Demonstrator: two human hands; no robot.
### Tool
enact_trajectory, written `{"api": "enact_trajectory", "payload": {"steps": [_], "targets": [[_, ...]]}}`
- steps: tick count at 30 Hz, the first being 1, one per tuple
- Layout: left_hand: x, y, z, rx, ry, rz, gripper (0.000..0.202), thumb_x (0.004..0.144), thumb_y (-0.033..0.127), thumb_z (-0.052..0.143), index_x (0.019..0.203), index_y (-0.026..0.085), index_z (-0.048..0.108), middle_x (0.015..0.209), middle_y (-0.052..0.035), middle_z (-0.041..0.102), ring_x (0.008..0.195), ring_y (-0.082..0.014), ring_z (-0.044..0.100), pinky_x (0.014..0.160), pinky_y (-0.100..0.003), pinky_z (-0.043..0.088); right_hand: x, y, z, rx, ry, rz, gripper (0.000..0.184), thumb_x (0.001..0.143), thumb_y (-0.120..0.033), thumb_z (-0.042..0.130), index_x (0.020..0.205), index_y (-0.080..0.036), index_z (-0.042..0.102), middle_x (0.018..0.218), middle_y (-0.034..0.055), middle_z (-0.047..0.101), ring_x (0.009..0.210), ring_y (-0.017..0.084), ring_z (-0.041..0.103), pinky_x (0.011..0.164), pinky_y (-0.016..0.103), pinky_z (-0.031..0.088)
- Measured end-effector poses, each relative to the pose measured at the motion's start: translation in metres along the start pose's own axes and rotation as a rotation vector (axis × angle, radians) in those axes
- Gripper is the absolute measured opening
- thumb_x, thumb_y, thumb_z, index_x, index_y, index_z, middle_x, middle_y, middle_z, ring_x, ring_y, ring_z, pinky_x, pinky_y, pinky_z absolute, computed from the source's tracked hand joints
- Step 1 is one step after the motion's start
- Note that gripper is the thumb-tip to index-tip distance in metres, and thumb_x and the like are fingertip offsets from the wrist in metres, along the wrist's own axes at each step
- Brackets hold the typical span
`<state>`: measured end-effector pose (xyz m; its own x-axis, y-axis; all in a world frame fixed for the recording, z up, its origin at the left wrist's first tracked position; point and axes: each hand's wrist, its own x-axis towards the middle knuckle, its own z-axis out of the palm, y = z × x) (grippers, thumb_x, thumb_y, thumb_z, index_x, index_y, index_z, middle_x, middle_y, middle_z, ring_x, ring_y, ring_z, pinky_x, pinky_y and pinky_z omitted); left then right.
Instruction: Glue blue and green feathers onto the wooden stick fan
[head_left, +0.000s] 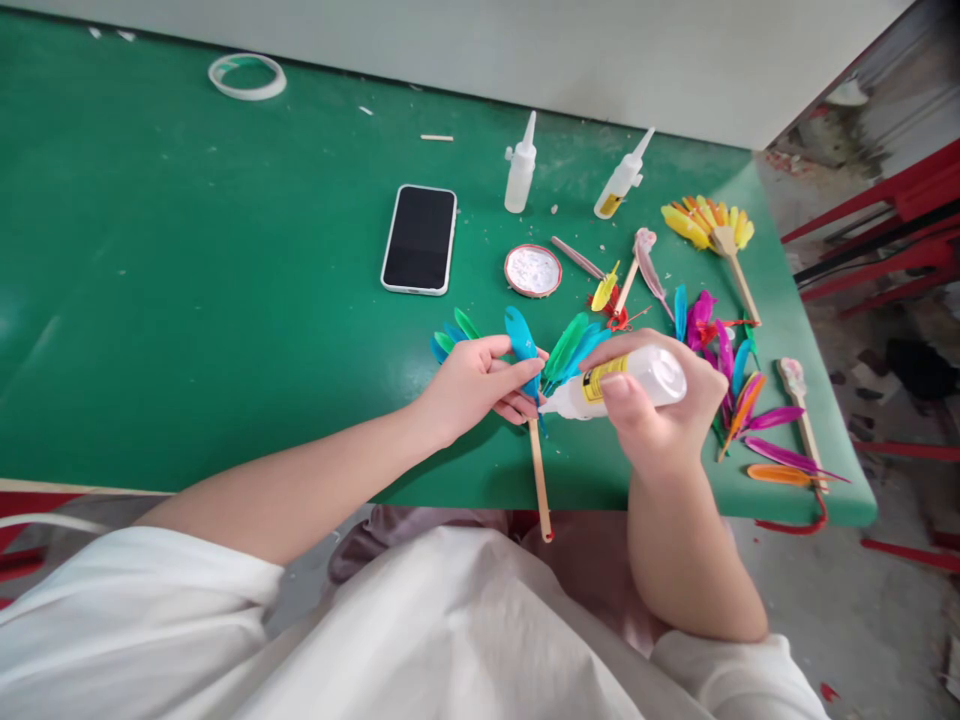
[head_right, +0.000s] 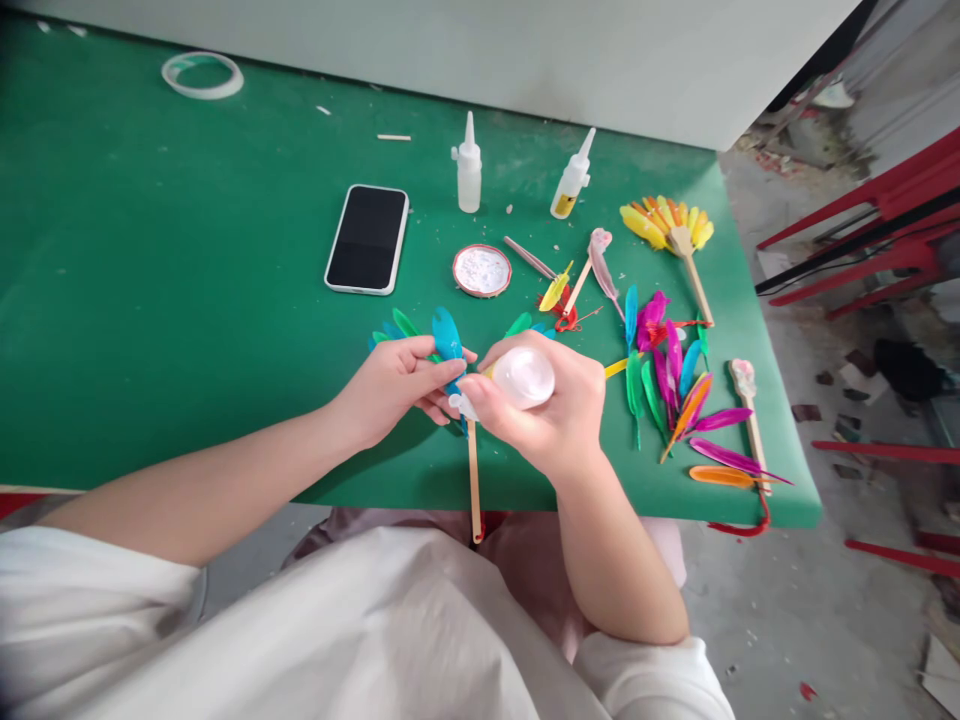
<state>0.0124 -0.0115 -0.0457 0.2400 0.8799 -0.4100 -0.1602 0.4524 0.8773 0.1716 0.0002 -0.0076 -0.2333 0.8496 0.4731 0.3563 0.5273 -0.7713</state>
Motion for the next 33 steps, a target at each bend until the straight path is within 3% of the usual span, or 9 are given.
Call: {"api": "enact_trajectory", "payload": {"steps": [12,14,18,20,23,27,30,33], "targets": [[-0.001,0.001,0.0,0.017,0.003,0.002,0.026,0.076,0.032,0.061,0.095,0.014,0.059,0.061,-0.0003,0.066,0.052,-0.0122,0.063,0.044,-0.018,0.051,-0.001,-0.002,-0.001,0.041,-0.09,-0.061,0.023,0.075,-0.042,0.059,0.063,-0.022,0.058,0.055,-0.0029,0.058,0.046,0.01,0.051,0.041,0.024,0.04],[-0.001,0.0,0.0,0.013,-0.009,-0.006,0.028,0.076,0.034,0.062,0.096,0.015,0.058,0.063,-0.0013,0.067,0.054,-0.0134,0.064,0.046,-0.019,0.051,-0.001,-0.001,0.001,0.011,0.012,-0.022,0.024,0.075,-0.044,0.058,0.065,-0.023,0.06,0.057,-0.0018,0.058,0.048,0.011,0.052,0.042,0.025,0.041],[-0.001,0.0,0.0,0.016,-0.006,0.01,0.03,0.075,0.036,0.061,0.097,0.015,0.058,0.068,-0.0025,0.067,0.056,-0.0132,0.065,0.048,-0.019,0.052,0.002,0.011,-0.001,0.023,0.445,-0.023,0.024,0.079,-0.045,0.053,0.076,-0.023,0.063,0.068,0.0005,0.058,0.058,0.014,0.056,0.05,0.029,0.045],[-0.001,0.002,-0.002,0.047,0.048,0.053,0.031,0.076,0.037,0.06,0.098,0.015,0.058,0.07,-0.0025,0.067,0.054,-0.0114,0.063,0.049,-0.019,0.052,0.006,0.02,-0.01,0.099,0.542,0.025,0.019,0.08,-0.041,0.053,0.085,-0.024,0.061,0.078,0.001,0.057,0.063,0.015,0.059,0.052,0.03,0.048],[0.001,0.008,-0.007,0.135,0.184,0.183,0.031,0.076,0.038,0.058,0.098,0.015,0.059,0.076,-0.0032,0.067,0.058,-0.0109,0.062,0.05,-0.019,0.051,0.007,0.036,-0.033,0.227,0.534,0.156,0.018,0.077,-0.031,0.058,0.093,-0.027,0.052,0.084,-0.0004,0.056,0.066,0.014,0.061,0.055,0.029,0.051],[0.005,0.021,-0.017,0.254,0.337,0.396,0.029,0.075,0.037,0.059,0.093,0.015,0.062,0.08,-0.0029,0.064,0.068,-0.0123,0.06,0.052,-0.019,0.049,-0.009,0.062,-0.054,0.22,0.502,0.285,0.039,0.07,-0.027,0.064,0.106,-0.029,0.051,0.104,0.0003,0.058,0.095,0.019,0.06,0.083,0.038,0.05],[0.005,0.033,-0.022,0.358,0.343,0.481,0.026,0.072,0.034,0.062,0.091,0.017,0.063,0.074,-0.0009,0.061,0.064,-0.0106,0.056,0.049,-0.018,0.045,-0.026,0.08,-0.055,0.091,0.445,0.341,0.051,0.064,-0.027,0.069,0.112,-0.023,0.055,0.113,0.0039,0.058,0.107,0.023,0.055,0.091,0.042,0.045],[0.002,0.047,-0.024,0.495,0.318,0.511,0.022,0.071,0.033,0.064,0.087,0.018,0.063,0.068,0.0002,0.058,0.058,-0.0095,0.053,0.048,-0.019,0.041,-0.033,0.09,-0.05,0.045,0.431,0.409,0.042,0.066,-0.032,0.068,0.105,-0.02,0.059,0.103,0.005,0.063,0.098,0.022,0.059,0.086,0.041,0.047]]}}
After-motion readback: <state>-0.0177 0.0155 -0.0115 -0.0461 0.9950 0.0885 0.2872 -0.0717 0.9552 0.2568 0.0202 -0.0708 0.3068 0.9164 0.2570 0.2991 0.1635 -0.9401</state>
